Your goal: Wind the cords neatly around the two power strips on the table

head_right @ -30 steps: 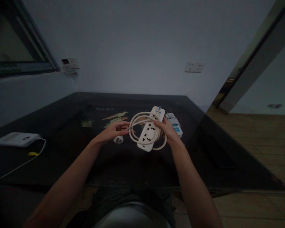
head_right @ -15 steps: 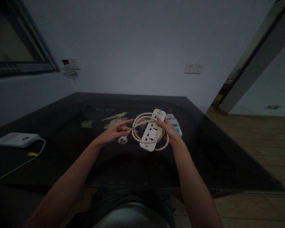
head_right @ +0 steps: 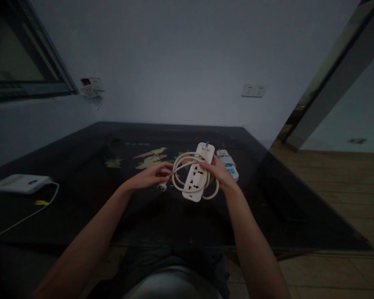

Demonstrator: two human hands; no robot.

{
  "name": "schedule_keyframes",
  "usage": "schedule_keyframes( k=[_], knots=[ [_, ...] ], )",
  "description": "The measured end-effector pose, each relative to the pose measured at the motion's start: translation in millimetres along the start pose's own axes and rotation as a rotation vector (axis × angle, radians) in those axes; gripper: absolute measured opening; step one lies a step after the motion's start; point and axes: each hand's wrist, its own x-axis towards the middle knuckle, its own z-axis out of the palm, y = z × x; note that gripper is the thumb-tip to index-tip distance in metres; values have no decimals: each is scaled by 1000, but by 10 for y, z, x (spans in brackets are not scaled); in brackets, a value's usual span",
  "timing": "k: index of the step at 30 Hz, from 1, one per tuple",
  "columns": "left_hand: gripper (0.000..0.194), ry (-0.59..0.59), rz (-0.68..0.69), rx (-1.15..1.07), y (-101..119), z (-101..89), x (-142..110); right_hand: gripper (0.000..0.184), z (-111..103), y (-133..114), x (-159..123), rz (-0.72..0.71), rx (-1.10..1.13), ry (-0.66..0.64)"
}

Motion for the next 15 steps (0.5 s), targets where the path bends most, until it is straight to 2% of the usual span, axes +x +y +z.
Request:
schedule_keyframes(
  k=[3,5,10,13,15],
  knots=[
    [41,53,36,107,-32,4,25,46,11,14,4,-13,-4,10],
    [45,151,65,260,-51,-6,48,48,15,35,15,-26,-10,28],
    [23,395,228,723,-91,-56,100,46,36,74,35,-32,-38,55],
    [19,564,298,872,-124,-75,106,47,71,56,14,-28,-38,29],
    [19,646,296,917,-142,-76,96,47,112,34,-17,-28,-25,-3]
  ],
)
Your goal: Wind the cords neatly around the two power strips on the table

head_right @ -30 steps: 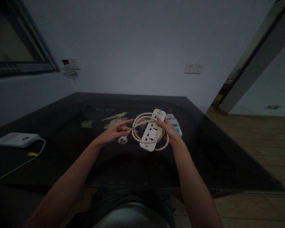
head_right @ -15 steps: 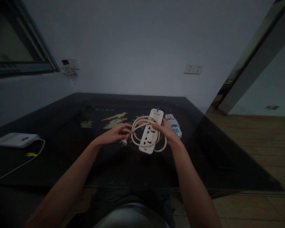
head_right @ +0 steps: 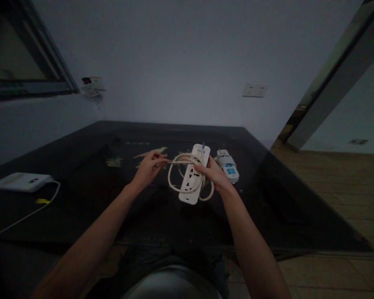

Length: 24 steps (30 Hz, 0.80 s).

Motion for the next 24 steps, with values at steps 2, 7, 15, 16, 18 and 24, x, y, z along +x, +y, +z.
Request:
schedule_keyframes(
  k=[2,7,15,16,18,24],
  knots=[
    [21,-1,-22,26,1,0,-17,51,56,-21,-36,3,24,-37],
    [21,-11,-110,54,33,6,-23,59,222,-17,-105,3,25,-134],
    [40,-73,-165,-237,38,132,-11,60,284,48,-72,-78,31,-81],
    [45,-77,-175,-256,34,164,-21,60,295,54,-71,-84,32,-80],
    [53,-39,-207,-266,26,233,-43,62,338,62,-80,-103,37,-87],
    [40,170,-295,-419,29,382,-81,62,513,73,-137,-229,14,-113]
  ],
)
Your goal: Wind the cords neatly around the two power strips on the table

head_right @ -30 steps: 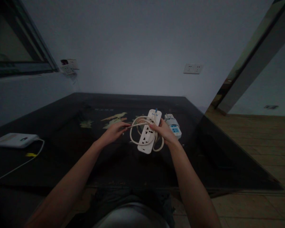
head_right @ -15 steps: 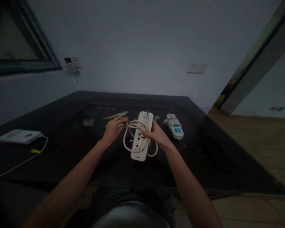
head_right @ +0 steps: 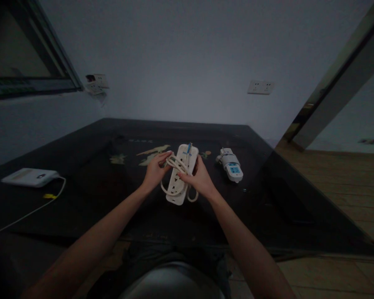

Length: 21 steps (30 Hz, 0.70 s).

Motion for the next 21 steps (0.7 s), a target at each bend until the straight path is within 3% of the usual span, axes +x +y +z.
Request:
schedule_keyframes(
  k=[8,13,21],
  knots=[
    [48,-14,-45,-40,138,37,-58,66,20,50,-4,-26,-27,-21],
    [41,9,-53,-138,115,90,-60,64,-32,109,31,-17,1,18],
    [49,-4,-79,-44,131,83,-78,58,-123,184,97,-13,4,81]
  ],
)
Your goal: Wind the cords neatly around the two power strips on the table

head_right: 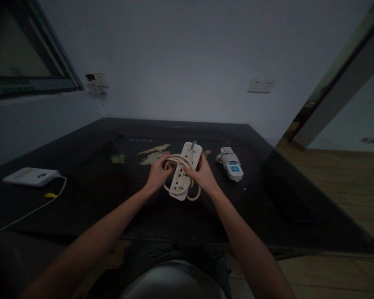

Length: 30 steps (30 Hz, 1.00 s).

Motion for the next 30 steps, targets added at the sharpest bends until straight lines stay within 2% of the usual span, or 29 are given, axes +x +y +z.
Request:
schedule_keyframes(
  k=[7,12,17,20,25,30],
  knots=[
    [45,-46,-50,11,-23,-6,15,57,-44,-8,27,28,-43,64],
    [34,-163,-319,-189,-141,-26,56,55,-134,15,43,-2,-66,53],
    [26,-271,-375,-358,-157,37,-1,55,-208,44,62,-16,-82,91],
    [28,-238,-372,-421,-173,80,-34,55,-208,64,65,-50,-88,61],
    [26,-137,-325,-381,-227,96,-21,55,-148,111,64,-110,-82,26],
    [25,-50,-283,-359,-165,80,5,54,-124,122,81,-105,-102,93]
  ],
)
